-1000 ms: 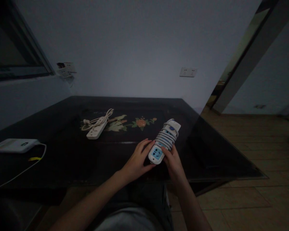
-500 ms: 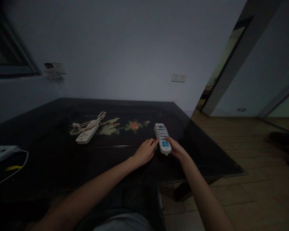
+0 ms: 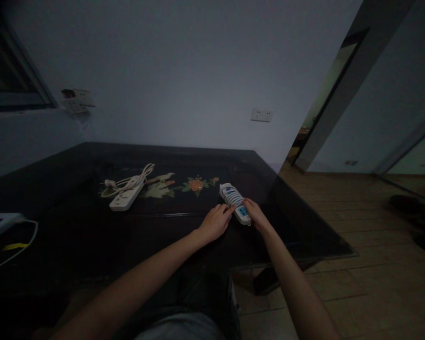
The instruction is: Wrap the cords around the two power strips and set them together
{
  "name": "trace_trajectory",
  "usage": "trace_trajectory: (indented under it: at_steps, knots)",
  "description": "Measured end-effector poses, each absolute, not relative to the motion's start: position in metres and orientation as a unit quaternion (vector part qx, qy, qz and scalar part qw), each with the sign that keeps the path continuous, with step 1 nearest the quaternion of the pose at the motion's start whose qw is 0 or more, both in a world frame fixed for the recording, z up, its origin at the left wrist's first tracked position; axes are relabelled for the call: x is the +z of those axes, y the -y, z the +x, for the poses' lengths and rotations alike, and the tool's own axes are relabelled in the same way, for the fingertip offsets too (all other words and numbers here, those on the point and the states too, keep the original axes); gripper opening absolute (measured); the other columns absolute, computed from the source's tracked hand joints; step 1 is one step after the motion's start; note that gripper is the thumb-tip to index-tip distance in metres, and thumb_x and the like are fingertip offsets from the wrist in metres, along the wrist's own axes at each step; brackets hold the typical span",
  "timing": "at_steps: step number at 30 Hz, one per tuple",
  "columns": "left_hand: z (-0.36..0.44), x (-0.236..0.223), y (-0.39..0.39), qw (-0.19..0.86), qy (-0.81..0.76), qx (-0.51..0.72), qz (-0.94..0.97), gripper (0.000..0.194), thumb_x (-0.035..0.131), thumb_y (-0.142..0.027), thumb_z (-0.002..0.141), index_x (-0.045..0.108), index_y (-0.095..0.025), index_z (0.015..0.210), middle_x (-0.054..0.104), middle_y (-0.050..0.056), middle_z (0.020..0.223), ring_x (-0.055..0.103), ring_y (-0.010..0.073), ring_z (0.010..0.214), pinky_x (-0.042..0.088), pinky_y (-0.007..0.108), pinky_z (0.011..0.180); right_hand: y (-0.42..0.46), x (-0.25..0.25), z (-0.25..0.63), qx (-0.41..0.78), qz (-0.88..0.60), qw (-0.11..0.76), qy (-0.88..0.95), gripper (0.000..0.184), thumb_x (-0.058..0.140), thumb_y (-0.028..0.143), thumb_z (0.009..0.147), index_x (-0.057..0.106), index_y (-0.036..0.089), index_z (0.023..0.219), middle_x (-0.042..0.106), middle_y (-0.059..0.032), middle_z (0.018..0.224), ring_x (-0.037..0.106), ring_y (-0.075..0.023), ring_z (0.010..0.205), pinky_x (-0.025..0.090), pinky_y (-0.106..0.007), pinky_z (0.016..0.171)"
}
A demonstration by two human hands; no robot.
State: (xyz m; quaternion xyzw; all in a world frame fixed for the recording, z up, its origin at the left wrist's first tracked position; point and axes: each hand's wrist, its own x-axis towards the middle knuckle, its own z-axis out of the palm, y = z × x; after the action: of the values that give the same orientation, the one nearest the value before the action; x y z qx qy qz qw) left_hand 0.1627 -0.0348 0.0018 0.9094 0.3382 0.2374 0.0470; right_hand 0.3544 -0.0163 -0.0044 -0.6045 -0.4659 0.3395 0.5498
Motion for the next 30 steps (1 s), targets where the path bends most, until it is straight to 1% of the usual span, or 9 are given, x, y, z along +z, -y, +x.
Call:
trace_trajectory:
  at_steps: [4,7,11,16,19,23,25,27,30]
  knots:
    - [0.157,0.002,0.032,0.043,-0.338,0.243,0.908,0.048,0.041,-0.013,0.091,0.040,-0.024,0.138,0.058,0.007,0.118,0.050,0.0223,0.103,0.045,0.035,0.087,0.015,-0.010,0.352,0.294,-0.635,0.535,0.474,0.028,0.059,0.032,0.070,0.070,0.019,0.093,0.072,-0.0055,0.087,0.064,-0.0221,0.078,0.049,-0.035,0.074]
    - [0.157,0.003,0.029,0.066,-0.345,0.253,0.901,0.042,0.042,-0.011,0.090,0.045,-0.021,0.131,0.061,0.007,0.116,0.050,0.0233,0.105,0.045,0.036,0.087,0.015,-0.012,0.352,0.268,-0.641,0.532,0.484,0.033,0.058,0.036,0.071,0.068,0.019,0.097,0.071,-0.0071,0.094,0.063,-0.0232,0.086,0.046,-0.037,0.081]
    - [0.161,0.000,0.023,0.107,-0.359,0.264,0.888,0.034,0.046,-0.008,0.087,0.048,-0.018,0.119,0.062,0.008,0.111,0.054,0.0218,0.104,0.046,0.035,0.089,0.015,-0.017,0.354,0.254,-0.643,0.533,0.488,0.038,0.056,0.043,0.072,0.067,0.017,0.098,0.070,-0.0085,0.095,0.063,-0.0238,0.086,0.046,-0.038,0.081]
    - [0.162,-0.002,0.019,0.122,-0.351,0.274,0.887,0.035,0.048,-0.008,0.085,0.046,-0.019,0.118,0.059,0.007,0.115,0.055,0.0194,0.106,0.046,0.031,0.092,0.017,-0.020,0.354,0.235,-0.639,0.540,0.495,0.043,0.052,0.048,0.076,0.065,0.016,0.101,0.069,-0.0101,0.098,0.062,-0.0242,0.087,0.047,-0.037,0.080]
    - [0.161,-0.002,0.019,0.130,-0.348,0.283,0.884,0.035,0.049,-0.009,0.084,0.046,-0.020,0.117,0.054,0.007,0.121,0.053,0.0191,0.110,0.045,0.032,0.094,0.018,-0.020,0.351,0.209,-0.637,0.544,0.504,0.045,0.050,0.051,0.078,0.064,0.016,0.102,0.067,-0.0119,0.102,0.061,-0.0251,0.092,0.045,-0.038,0.085]
    - [0.162,-0.002,0.020,0.116,-0.365,0.277,0.881,0.032,0.052,-0.012,0.085,0.048,-0.021,0.116,0.053,0.007,0.120,0.051,0.0211,0.111,0.043,0.036,0.097,0.021,-0.022,0.346,0.172,-0.637,0.545,0.517,0.048,0.046,0.054,0.081,0.063,0.016,0.104,0.065,-0.0143,0.108,0.058,-0.0269,0.101,0.042,-0.040,0.092]
    - [0.162,-0.003,0.020,0.114,-0.365,0.278,0.881,0.032,0.052,-0.013,0.085,0.049,-0.020,0.116,0.053,0.007,0.120,0.051,0.0210,0.110,0.043,0.036,0.097,0.023,-0.023,0.344,0.158,-0.640,0.543,0.520,0.052,0.043,0.056,0.082,0.061,0.015,0.107,0.063,-0.0156,0.111,0.057,-0.0274,0.104,0.040,-0.040,0.094]
    - [0.161,-0.004,0.020,0.117,-0.356,0.289,0.881,0.033,0.052,-0.011,0.085,0.049,-0.020,0.116,0.053,0.007,0.119,0.051,0.0202,0.110,0.043,0.035,0.097,0.025,-0.024,0.342,0.150,-0.646,0.540,0.518,0.056,0.041,0.057,0.083,0.058,0.013,0.113,0.062,-0.0169,0.111,0.057,-0.0276,0.102,0.041,-0.040,0.092]
    - [0.160,-0.005,0.018,0.123,-0.352,0.303,0.877,0.032,0.052,-0.010,0.085,0.052,-0.019,0.115,0.054,0.006,0.118,0.051,0.0192,0.109,0.043,0.033,0.096,0.027,-0.024,0.340,0.142,-0.655,0.537,0.512,0.062,0.040,0.057,0.084,0.052,0.010,0.123,0.063,-0.0167,0.105,0.059,-0.0268,0.093,0.044,-0.040,0.086]
